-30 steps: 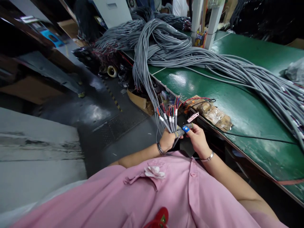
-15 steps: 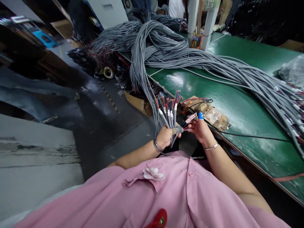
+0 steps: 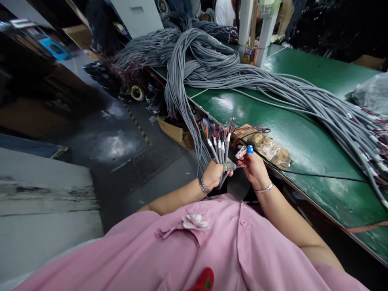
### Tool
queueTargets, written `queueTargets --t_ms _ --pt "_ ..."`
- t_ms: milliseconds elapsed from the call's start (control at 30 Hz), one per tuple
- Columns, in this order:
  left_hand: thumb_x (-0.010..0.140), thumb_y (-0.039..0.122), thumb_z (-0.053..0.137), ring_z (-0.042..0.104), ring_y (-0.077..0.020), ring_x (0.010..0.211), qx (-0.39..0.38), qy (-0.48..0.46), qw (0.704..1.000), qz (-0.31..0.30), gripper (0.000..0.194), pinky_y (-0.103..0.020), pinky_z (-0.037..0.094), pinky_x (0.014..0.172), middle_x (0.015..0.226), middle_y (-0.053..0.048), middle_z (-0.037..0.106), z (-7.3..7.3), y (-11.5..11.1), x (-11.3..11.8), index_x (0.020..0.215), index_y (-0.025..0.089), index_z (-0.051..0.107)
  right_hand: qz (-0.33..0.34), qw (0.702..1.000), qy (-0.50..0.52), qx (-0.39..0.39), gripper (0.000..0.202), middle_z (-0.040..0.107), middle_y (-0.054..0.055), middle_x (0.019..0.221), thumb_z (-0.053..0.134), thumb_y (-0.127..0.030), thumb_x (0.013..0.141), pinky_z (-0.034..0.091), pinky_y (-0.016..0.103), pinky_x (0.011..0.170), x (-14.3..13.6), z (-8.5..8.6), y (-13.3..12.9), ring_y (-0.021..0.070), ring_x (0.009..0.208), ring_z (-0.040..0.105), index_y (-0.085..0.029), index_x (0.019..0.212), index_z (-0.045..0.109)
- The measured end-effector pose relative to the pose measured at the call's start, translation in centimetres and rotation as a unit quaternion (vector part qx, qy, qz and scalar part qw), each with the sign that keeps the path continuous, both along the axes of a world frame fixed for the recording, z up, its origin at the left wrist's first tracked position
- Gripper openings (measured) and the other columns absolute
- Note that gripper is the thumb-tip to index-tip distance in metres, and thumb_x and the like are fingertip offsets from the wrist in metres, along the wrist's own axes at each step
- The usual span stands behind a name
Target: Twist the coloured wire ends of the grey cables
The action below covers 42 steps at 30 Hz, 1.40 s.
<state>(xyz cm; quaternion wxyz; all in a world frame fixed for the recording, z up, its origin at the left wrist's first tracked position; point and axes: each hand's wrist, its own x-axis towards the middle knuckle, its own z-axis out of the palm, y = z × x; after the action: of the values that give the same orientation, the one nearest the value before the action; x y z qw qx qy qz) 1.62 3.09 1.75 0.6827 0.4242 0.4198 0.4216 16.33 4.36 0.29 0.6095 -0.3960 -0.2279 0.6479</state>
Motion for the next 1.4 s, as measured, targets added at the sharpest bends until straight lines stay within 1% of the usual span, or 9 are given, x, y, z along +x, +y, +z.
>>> queueTargets --t_ms 167,333,500,667,733,900,1067,1300,1400 --pt "0.065 0.03 0.072 0.049 -0.0101 0.045 -0.005 0.002 1.0 -0.005 0.023 -0.024 0.037 0.05 0.048 -0.002 0.056 0.1 -0.1 0.0 0.056 0.012 0.062 -0.015 1.0 -0.023 0.007 0.04 0.056 -0.001 0.062 0.072 -0.058 0.068 0.048 0.023 0.055 -0.2 0.1 0.1 0.0101 0.056 0.049 -0.019 0.069 0.063" --pt "0.066 0.03 0.072 0.049 -0.0097 0.045 -0.003 0.01 1.0 -0.013 0.024 -0.024 0.035 0.049 0.047 -0.002 0.055 0.2 0.0 0.2 0.053 0.013 0.06 -0.014 1.0 -0.018 -0.002 0.04 0.056 0.0 0.064 0.072 -0.058 0.068 0.049 0.023 0.056 -0.2 0.1 0.0 0.0102 0.057 0.05 -0.019 0.07 0.062" --pt "0.065 0.03 0.073 0.049 -0.0093 0.044 -0.01 0.007 1.0 -0.004 0.025 -0.024 0.036 0.049 0.047 -0.002 0.055 0.1 -0.1 0.1 0.054 0.013 0.059 0.019 0.999 0.019 -0.028 0.044 0.06 0.0 0.066 0.068 -0.063 0.069 0.049 0.023 0.052 0.1 0.0 -0.1 0.011 0.056 0.052 -0.02 0.076 0.062" --pt "0.065 0.028 0.073 0.049 -0.0093 0.044 -0.003 -0.006 1.0 -0.003 0.022 -0.023 0.035 0.048 0.048 -0.002 0.056 0.0 -0.6 -0.6 0.056 0.013 0.06 0.077 0.995 0.049 -0.05 0.05 0.064 0.003 0.075 0.061 -0.069 0.071 0.052 0.025 0.054 0.4 0.1 -0.4 0.0128 0.061 0.056 -0.02 0.079 0.063" --pt "0.065 0.026 0.073 0.049 -0.0094 0.045 -0.006 -0.004 1.0 -0.003 0.02 -0.023 0.034 0.048 0.049 -0.002 0.056 0.0 -0.8 -0.8 0.057 0.013 0.06 0.084 0.994 0.046 -0.045 0.047 0.064 0.003 0.076 0.061 -0.067 0.072 0.052 0.025 0.056 0.3 0.2 -0.5 0.0132 0.063 0.057 -0.021 0.08 0.063" --pt "0.064 0.026 0.072 0.049 -0.0091 0.045 -0.01 -0.001 1.0 0.004 0.021 -0.023 0.035 0.048 0.048 -0.001 0.055 0.1 -0.6 -0.9 0.054 0.013 0.059 0.039 0.999 -0.001 -0.012 0.034 0.062 0.001 0.073 0.068 -0.054 0.074 0.05 0.024 0.055 0.0 0.4 -0.6 0.0119 0.061 0.054 -0.021 0.082 0.064" --pt "0.064 0.027 0.071 0.048 -0.0089 0.044 -0.009 0.001 1.0 -0.001 0.022 -0.023 0.034 0.048 0.047 -0.002 0.055 0.3 0.0 -0.7 0.053 0.013 0.06 0.026 1.0 0.007 -0.009 0.036 0.061 0.0 0.072 0.067 -0.056 0.074 0.047 0.024 0.054 -0.3 0.5 -0.6 0.0112 0.059 0.052 -0.02 0.08 0.064" --pt "0.064 0.026 0.07 0.047 -0.0094 0.042 -0.016 -0.01 1.0 -0.009 0.02 -0.024 0.035 0.048 0.046 -0.001 0.054 0.1 0.4 -0.3 0.052 0.013 0.06 0.005 1.0 0.024 0.0 0.033 0.06 -0.001 0.071 0.072 -0.052 0.071 0.047 0.025 0.058 -0.4 -0.7 0.0 0.0108 0.06 0.052 -0.021 0.077 0.063" --pt "0.063 0.024 0.069 0.047 -0.0095 0.042 -0.023 -0.013 1.0 -0.005 0.018 -0.025 0.035 0.047 0.045 -0.001 0.054 -0.1 0.4 -0.3 0.052 0.013 0.059 0.001 1.0 0.015 0.003 0.033 0.061 -0.001 0.073 0.071 -0.053 0.072 0.047 0.025 0.059 -0.5 -0.8 0.1 0.0113 0.061 0.053 -0.021 0.078 0.063"
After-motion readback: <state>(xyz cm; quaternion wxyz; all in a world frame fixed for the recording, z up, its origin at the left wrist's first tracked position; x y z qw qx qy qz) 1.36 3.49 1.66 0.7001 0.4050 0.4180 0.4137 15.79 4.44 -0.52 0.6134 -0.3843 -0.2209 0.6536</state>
